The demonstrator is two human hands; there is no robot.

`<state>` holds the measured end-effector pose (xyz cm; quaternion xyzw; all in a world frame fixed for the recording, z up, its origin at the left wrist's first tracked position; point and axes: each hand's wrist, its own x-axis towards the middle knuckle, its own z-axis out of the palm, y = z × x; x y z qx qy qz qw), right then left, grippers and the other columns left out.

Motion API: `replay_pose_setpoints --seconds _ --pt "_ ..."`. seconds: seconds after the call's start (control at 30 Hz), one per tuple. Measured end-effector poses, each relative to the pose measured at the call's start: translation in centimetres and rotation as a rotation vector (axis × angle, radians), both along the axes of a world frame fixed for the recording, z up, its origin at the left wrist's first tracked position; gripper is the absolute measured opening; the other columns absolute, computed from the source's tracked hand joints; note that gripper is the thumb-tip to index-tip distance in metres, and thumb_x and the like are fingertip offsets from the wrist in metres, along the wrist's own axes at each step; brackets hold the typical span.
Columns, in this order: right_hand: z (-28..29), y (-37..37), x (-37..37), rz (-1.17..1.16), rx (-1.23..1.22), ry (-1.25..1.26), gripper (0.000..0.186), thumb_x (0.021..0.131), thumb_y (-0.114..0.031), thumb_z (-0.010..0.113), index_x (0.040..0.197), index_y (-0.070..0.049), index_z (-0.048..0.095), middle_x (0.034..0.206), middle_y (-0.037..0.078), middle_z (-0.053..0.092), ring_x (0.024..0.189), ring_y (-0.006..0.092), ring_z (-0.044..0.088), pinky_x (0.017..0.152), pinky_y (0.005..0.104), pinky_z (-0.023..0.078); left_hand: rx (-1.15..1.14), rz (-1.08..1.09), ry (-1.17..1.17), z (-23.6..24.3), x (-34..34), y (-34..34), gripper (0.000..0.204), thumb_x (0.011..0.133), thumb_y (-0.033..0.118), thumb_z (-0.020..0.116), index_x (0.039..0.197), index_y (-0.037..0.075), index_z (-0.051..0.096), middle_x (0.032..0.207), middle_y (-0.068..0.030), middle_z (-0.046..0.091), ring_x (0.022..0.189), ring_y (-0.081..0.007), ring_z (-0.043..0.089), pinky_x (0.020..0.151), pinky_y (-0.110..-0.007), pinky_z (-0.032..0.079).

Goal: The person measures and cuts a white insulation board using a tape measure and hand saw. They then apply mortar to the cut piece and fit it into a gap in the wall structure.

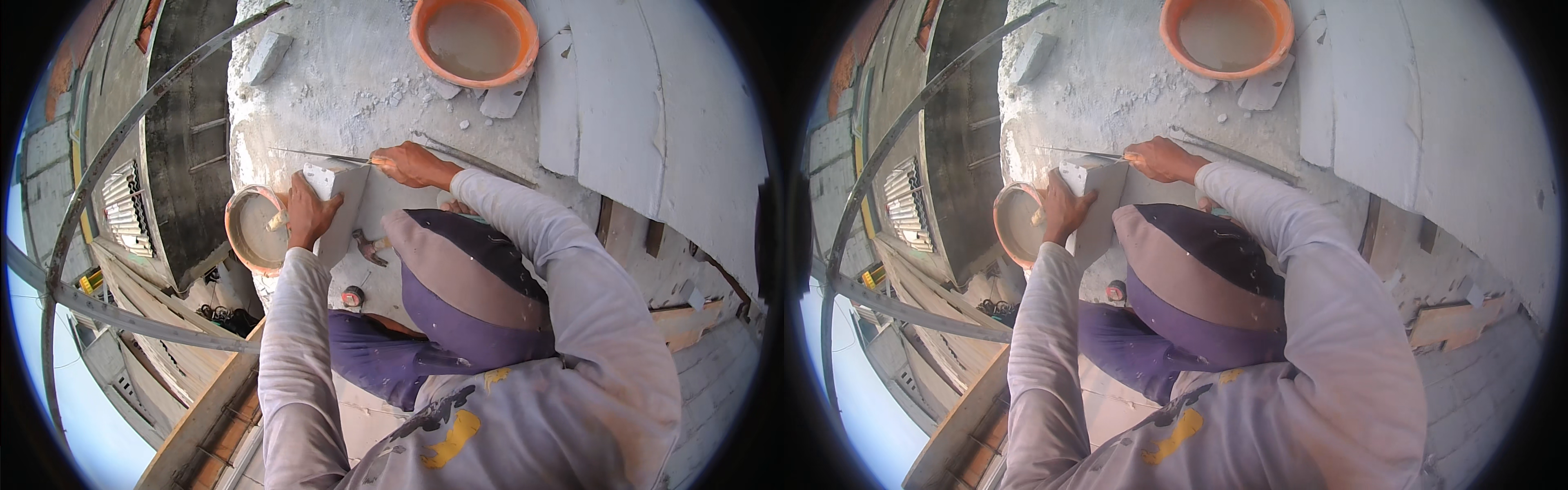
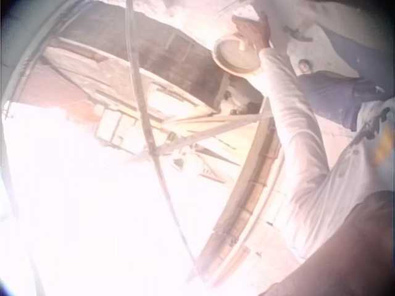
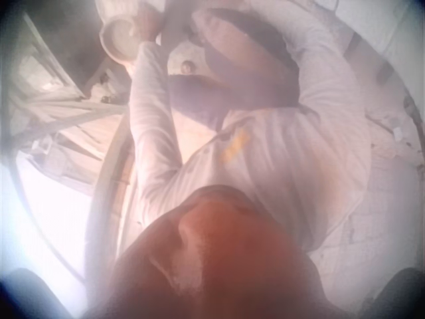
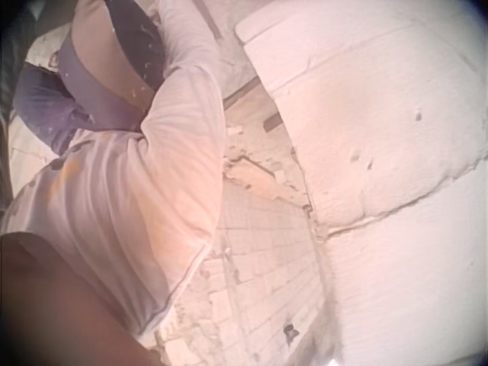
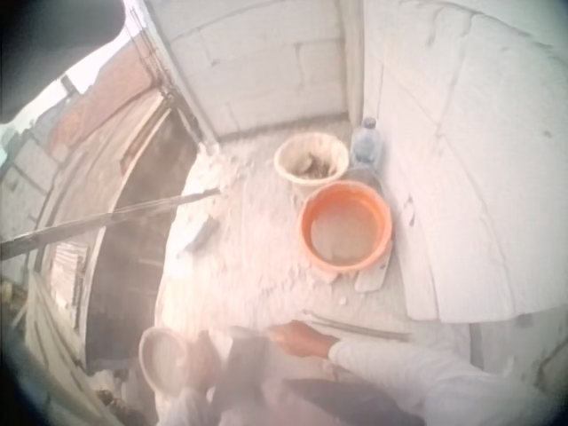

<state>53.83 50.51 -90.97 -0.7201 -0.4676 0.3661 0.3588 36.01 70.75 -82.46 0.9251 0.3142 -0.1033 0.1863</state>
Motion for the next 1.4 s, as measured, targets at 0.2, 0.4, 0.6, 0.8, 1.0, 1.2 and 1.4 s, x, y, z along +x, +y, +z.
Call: replay_pose_setpoints --seconds 0.2,0.4,0.6,0.8,1.0,1.2,1.4 --pt "-2.2 0.4 -1.2 -0.029 -0.031 -0.024 0.032 0.101 -0.024 0.058 0.126 -0.006 0.067 0.104 0.025 0.075 0.092 0.0472 0.071 0.085 0.0555 0.056 -0.034 0.024 0.016 1.0 0.2 0.0 0.083 0.074 0.035 0.088 0.128 -0.010 0.043 0.120 -0.0302 0.057 0.116 -0.0476 0.056 0.102 -0.052 0.046" --pt "-3.8 0.5 -1.0 -0.054 0.012 -0.044 0.035 0.100 -0.024 0.059 0.129 -0.006 0.067 0.103 0.026 0.075 0.094 0.0474 0.072 0.085 0.0550 0.056 -0.030 0.021 0.037 0.7 0.6 0.3 0.083 0.074 0.034 0.088 0.127 -0.011 0.043 0.124 -0.0302 0.056 0.116 -0.0464 0.056 0.103 -0.050 0.046" --pt "-3.5 1.0 -1.4 -0.052 -0.013 -0.050 0.034 0.100 -0.024 0.059 0.129 -0.007 0.067 0.100 0.026 0.075 0.093 0.0473 0.072 0.084 0.0549 0.057 -0.026 0.031 0.051 0.7 0.6 0.2 0.085 0.074 0.036 0.087 0.130 -0.010 0.042 0.126 -0.0306 0.057 0.121 -0.0466 0.056 0.105 -0.050 0.046" --pt "2.1 -0.4 -2.7 -0.107 0.040 0.006 0.032 0.099 -0.023 0.061 0.128 -0.009 0.066 0.094 0.026 0.073 0.088 0.0480 0.071 0.080 0.0557 0.056 -0.018 0.028 0.040 1.0 0.6 -0.6 0.087 0.074 0.035 0.087 0.132 -0.012 0.041 0.126 -0.0300 0.056 0.121 -0.0475 0.054 0.106 -0.050 0.045" --pt "4.5 0.0 -2.9 -0.097 0.148 0.051 0.029 0.100 -0.021 0.060 0.127 -0.011 0.066 0.093 0.026 0.073 0.086 0.0482 0.071 0.080 0.0554 0.056 -0.014 0.027 0.015 0.5 -0.6 -0.6 0.087 0.073 0.036 0.087 0.131 -0.012 0.042 0.127 -0.0303 0.055 0.119 -0.0477 0.054 0.105 -0.050 0.045" --pt "1.3 -0.6 -2.5 -0.087 0.088 -0.001 0.034 0.100 -0.025 0.061 0.132 -0.012 0.066 0.093 0.027 0.073 0.087 0.0483 0.071 0.081 0.0558 0.056 0.016 0.026 -0.062 0.1 -0.4 -0.6 0.083 0.072 0.037 0.087 0.126 -0.010 0.044 0.123 -0.0287 0.054 0.118 -0.0474 0.055 0.104 -0.051 0.045" --pt "-3.2 -1.0 -1.5 -0.024 -0.065 -0.073 0.038 0.100 -0.026 0.061 0.135 -0.011 0.065 0.106 0.025 0.074 0.099 0.0470 0.070 0.089 0.0549 0.055 -0.038 0.076 0.014 0.6 -0.3 -0.9 0.089 0.073 0.033 0.088 0.136 -0.010 0.042 0.127 -0.0293 0.057 0.121 -0.0456 0.055 0.106 -0.049 0.045"
